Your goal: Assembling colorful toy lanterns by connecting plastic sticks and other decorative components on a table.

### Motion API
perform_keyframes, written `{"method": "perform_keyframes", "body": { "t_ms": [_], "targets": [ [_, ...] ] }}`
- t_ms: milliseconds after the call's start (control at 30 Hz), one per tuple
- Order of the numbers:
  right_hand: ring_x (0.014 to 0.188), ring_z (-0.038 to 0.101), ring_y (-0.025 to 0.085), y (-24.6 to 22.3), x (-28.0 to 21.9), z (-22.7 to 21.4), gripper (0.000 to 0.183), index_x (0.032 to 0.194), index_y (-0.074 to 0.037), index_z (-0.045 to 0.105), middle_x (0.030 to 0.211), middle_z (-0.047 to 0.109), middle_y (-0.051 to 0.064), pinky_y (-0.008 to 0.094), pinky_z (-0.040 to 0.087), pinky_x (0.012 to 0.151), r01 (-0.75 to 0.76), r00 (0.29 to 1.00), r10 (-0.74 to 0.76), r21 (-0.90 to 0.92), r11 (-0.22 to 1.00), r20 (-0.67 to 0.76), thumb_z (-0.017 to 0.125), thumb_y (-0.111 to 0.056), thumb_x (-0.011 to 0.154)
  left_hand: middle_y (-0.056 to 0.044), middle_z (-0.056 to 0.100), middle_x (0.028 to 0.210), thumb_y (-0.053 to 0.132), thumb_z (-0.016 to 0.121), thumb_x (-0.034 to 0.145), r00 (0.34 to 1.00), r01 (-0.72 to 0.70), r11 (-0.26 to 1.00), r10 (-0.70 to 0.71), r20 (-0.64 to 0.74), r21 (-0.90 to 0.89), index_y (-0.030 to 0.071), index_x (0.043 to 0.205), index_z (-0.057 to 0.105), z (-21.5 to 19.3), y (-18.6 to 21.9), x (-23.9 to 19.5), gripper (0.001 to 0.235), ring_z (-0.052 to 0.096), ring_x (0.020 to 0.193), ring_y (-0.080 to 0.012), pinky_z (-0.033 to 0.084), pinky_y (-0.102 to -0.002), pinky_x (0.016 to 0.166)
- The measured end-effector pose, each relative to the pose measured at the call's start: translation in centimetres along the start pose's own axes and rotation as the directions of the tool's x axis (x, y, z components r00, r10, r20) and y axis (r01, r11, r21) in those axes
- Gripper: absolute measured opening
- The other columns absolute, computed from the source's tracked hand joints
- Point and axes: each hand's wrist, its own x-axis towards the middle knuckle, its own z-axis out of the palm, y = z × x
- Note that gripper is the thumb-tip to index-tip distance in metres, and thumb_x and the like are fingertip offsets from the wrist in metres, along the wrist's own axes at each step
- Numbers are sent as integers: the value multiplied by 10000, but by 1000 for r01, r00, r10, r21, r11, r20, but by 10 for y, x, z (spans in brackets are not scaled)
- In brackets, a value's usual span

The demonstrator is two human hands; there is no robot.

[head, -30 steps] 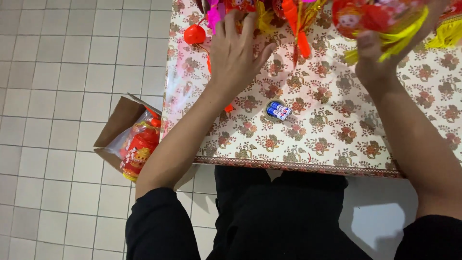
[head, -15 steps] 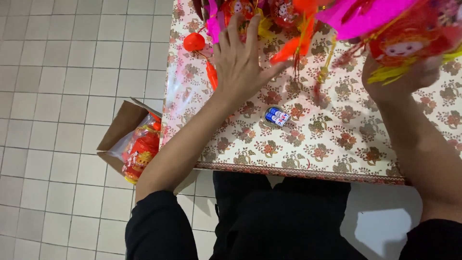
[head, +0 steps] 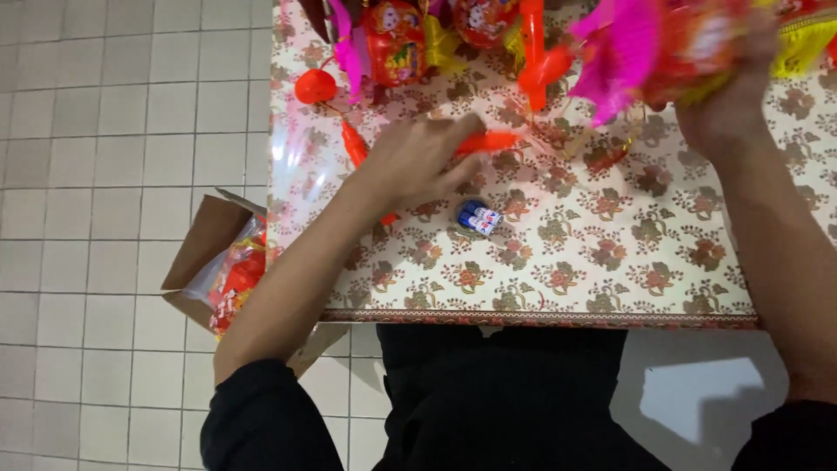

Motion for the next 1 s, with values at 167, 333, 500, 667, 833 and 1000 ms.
{"method": "perform_keyframes", "body": {
  "t_ms": [167, 333, 500, 667, 833, 1000],
  "targets": [
    [1175, 666, 244, -17, -6, 39, 847, 1398, -146, 476, 1249, 601, 89, 394, 622, 901, -439, 899, 405, -312, 843, -170, 279, -789, 882, 16, 557, 567, 517, 386, 1074, 989, -81, 976, 53, 141, 202, 71, 1114, 494, 12, -7, -5, 461, 432, 365, -112, 328, -267, 306],
    [998, 632, 344, -36, -10, 64, 780, 1342, -66, 486, 1169, 610, 228, 427, 537, 805, -609, 784, 555, -521, 598, -279, 141, -657, 967, -24, 593, 657, 438, 648, 1022, 996, -82, 979, 75, 45, 189, 84, 1034, 532, 16, -9, -8, 373, 444, 427, -115, 325, -262, 351],
    [974, 689, 314, -18, -18, 45, 544, 1310, -79, 625, 1063, 677, 155, 393, 568, 694, -394, 909, 391, -596, 700, -143, 304, -451, 1076, -56, 653, 791, 339, 762, 964, 970, -185, 957, 214, -117, 221, 88, 890, 592, 15, 4, -5, 312, 582, 671, -178, 445, -290, 456],
    [1314, 525, 461, -29, -27, 70, 479, 1251, 52, 430, 1338, 501, 319, 536, 479, 1057, 352, 916, -389, -669, 654, 102, 468, -1, 777, -68, 675, 845, 336, 748, 981, 975, -137, 963, 172, -139, 234, 109, 1071, 592, 25, 2, -7, 289, 585, 539, -198, 404, -331, 352],
    [598, 597, 231, -16, -43, 89, 213, 877, 0, 706, 656, 592, 84, 362, 499, 638, 660, 706, -548, -696, 282, 448, 601, -183, 906, -87, 696, 861, 240, 757, 991, 947, -202, 957, 246, -207, 210, 86, 1058, 577, 26, 18, -4, 246, 619, 585, -157, 472, -279, 411],
    [982, 639, 193, 3, -70, 107, 495, 1153, -167, 796, 993, 832, -36, 383, 274, 984, 623, 686, -398, -774, -110, 609, 501, -550, 1044, -104, 707, 790, 110, 779, 976, 881, -280, 922, 357, -310, 268, 85, 1040, 587, 36, 26, -7, 204, 622, 609, -183, 497, -296, 430]
  ]
}}
